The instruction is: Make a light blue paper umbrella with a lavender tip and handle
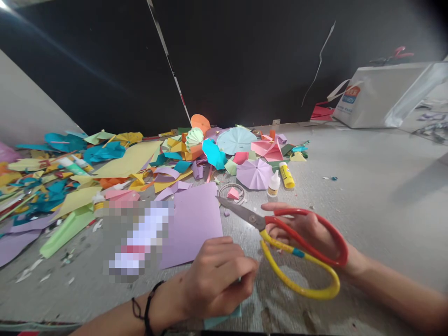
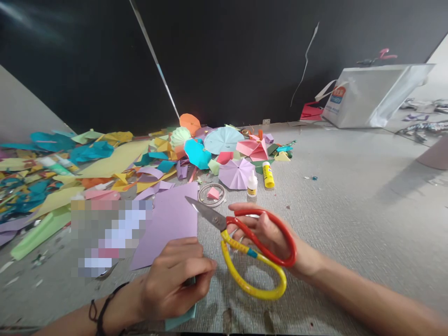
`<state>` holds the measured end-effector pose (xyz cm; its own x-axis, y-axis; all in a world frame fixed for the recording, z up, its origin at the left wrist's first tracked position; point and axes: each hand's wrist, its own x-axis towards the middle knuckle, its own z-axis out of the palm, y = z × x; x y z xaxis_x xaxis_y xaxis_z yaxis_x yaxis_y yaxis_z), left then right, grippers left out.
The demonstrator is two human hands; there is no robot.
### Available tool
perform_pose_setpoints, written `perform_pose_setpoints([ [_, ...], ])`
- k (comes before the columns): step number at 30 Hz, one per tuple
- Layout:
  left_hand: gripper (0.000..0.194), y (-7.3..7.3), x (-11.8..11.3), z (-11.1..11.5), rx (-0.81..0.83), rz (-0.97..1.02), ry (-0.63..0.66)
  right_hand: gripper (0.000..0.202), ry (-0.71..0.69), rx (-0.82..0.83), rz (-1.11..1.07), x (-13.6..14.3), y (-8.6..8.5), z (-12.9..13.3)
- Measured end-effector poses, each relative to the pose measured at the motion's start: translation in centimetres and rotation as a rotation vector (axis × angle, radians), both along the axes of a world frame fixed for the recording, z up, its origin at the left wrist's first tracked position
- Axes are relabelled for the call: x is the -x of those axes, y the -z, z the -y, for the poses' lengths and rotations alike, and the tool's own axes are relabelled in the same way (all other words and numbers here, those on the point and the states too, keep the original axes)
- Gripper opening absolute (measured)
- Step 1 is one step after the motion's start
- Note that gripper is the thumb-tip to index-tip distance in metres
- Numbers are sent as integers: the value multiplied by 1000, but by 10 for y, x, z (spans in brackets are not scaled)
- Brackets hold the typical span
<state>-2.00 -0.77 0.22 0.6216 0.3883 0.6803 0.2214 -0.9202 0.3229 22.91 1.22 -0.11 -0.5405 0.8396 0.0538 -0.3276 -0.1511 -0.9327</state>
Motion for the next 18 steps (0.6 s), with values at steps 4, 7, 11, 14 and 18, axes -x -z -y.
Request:
perform_pose_setpoints([
  [4,30,1,-1,0,8,10,-10,55,61,4,-74,-5,-6,-4],
  [7,26,3,-3,-1,-12,62,-4,49,53,-60,-14,-4,-2,1],
  [11,19,4,-5,-2,-2,84,-22,50,-49,-76,78,6,-1,11],
  [14,14,2,-6,-2,12,62,-38,53,-66,-55,93,14,-5,16],
  [18,9,1,-5,-1,61,-24,-37,51,-19,-18,76,18,-7,17],
])
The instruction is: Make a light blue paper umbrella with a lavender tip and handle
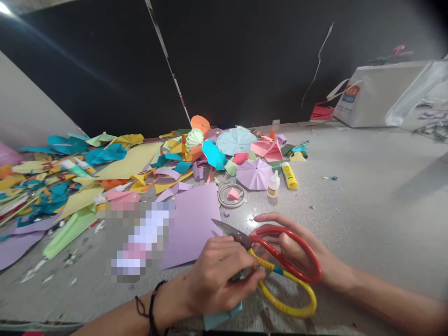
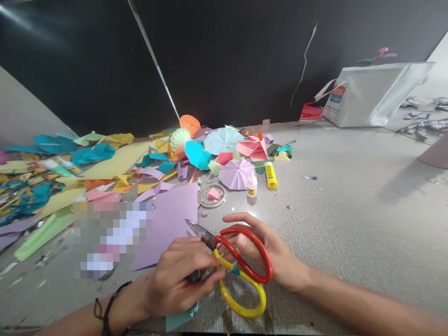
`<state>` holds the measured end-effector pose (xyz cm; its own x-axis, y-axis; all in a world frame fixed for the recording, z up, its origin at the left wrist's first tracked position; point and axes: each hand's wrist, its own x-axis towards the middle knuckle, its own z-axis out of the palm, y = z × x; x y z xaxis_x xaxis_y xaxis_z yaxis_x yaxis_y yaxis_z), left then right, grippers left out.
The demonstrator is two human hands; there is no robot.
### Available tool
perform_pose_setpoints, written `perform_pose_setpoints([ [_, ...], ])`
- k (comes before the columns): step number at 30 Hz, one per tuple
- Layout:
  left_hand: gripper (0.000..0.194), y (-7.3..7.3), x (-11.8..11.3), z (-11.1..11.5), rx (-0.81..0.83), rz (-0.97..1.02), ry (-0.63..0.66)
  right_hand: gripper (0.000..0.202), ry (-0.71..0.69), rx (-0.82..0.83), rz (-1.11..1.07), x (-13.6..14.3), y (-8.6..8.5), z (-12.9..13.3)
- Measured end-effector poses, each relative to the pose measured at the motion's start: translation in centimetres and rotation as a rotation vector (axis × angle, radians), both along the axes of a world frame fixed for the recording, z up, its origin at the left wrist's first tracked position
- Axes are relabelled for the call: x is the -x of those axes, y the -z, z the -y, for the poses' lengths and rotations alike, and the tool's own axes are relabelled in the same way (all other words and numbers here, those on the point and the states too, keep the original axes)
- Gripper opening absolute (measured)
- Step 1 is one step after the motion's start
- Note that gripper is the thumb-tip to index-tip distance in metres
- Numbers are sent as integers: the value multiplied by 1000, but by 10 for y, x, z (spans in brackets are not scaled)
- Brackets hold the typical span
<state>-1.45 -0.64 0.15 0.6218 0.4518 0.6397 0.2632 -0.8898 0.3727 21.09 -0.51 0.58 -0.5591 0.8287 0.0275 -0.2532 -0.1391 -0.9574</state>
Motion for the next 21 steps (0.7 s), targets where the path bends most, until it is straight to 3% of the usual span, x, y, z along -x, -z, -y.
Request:
perform_pose_setpoints([
  [10,13,1,0,1,34,-76,-14,50,48,-66,92,0,-3,0],
  [21,17,6,-3,0,-74,52,37,46,26,-48,32,0,1,-1],
])
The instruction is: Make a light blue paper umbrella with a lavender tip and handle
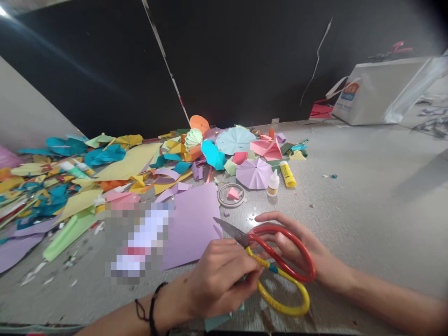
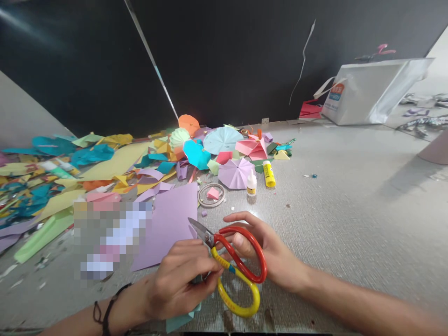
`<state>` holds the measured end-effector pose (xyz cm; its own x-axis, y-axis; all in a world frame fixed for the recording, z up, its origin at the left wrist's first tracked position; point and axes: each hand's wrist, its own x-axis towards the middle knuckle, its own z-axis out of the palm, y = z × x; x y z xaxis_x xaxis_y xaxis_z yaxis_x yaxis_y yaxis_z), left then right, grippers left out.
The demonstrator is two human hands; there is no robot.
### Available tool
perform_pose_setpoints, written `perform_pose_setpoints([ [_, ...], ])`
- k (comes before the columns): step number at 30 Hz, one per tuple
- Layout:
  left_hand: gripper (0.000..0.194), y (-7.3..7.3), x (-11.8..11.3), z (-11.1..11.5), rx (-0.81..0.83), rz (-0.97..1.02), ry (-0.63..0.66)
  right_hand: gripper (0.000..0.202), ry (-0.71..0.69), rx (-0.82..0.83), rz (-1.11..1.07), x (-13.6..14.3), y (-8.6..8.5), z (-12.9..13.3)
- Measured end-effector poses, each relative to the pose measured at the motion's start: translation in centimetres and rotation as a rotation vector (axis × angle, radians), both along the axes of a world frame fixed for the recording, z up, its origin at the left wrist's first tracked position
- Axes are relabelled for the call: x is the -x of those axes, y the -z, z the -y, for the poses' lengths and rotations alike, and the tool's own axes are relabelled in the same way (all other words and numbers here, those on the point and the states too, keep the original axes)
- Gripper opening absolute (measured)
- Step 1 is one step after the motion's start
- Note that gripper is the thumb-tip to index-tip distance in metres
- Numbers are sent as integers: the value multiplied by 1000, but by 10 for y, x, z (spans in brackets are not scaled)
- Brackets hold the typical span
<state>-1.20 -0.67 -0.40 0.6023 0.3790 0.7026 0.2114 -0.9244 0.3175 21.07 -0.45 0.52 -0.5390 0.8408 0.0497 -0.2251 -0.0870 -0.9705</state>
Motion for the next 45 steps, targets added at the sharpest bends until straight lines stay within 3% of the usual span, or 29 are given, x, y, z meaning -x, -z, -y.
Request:
perform_pose_setpoints([
  [24,11,-11,5,8,-40,-31,152,50,-7,94,-8,1,1,0],
  [33,8,-1,2,4,8,0,-30,49,1,56,32,1,0,-1],
  [45,16,3,-2,6,40,-36,-33,45,-28,-23,30,1,2,-1],
])
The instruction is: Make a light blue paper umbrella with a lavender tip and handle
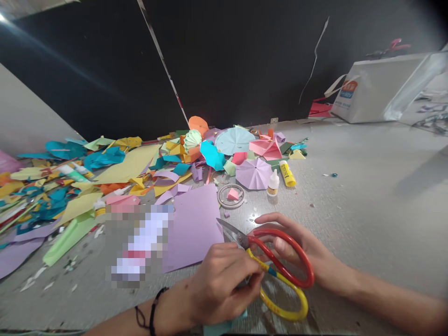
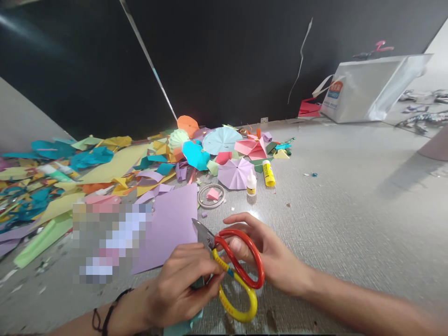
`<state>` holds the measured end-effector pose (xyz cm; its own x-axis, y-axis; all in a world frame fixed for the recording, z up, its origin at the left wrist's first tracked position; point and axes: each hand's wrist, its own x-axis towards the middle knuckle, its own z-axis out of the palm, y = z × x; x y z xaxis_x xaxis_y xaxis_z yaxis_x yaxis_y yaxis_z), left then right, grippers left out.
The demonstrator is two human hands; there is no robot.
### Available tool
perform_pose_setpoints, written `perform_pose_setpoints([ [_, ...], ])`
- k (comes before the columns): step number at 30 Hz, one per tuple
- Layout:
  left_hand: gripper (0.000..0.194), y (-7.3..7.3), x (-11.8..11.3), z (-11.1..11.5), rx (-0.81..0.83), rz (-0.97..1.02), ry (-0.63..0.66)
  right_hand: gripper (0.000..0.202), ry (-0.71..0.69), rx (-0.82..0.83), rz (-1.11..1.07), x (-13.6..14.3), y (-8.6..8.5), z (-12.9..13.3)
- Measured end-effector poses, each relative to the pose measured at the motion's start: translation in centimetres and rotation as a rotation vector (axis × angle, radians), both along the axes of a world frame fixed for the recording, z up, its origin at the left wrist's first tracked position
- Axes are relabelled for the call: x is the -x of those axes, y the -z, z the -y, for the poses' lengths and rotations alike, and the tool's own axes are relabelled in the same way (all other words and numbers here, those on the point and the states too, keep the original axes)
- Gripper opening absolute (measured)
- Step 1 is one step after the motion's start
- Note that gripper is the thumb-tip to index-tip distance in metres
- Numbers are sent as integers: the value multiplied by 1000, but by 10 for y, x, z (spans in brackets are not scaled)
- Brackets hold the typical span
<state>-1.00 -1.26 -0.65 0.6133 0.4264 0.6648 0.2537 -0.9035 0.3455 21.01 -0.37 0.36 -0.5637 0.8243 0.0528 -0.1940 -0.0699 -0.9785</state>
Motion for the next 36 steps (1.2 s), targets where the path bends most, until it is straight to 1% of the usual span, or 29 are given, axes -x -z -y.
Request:
perform_pose_setpoints([
  [3,18,-1,0,1,7,25,4,45,-6,-2,-2,0,-2,1],
  [7,19,-4,1,1,4,53,54,44,1,1,3,1,-4,1],
  [13,18,-8,1,1,-8,61,87,47,-8,53,-28,1,1,1],
  [17,17,-8,1,1,-14,74,123,46,5,44,-10,1,3,2],
  [22,10,-4,1,2,24,37,44,46,-1,42,-12,2,2,2],
  [27,12,0,1,2,42,7,34,44,-4,33,-12,2,3,3],
  [33,13,-2,2,3,46,-51,0,45,-3,37,-18,2,4,2],
  [36,13,-5,1,3,42,-67,8,45,-11,39,-17,2,3,2],
])
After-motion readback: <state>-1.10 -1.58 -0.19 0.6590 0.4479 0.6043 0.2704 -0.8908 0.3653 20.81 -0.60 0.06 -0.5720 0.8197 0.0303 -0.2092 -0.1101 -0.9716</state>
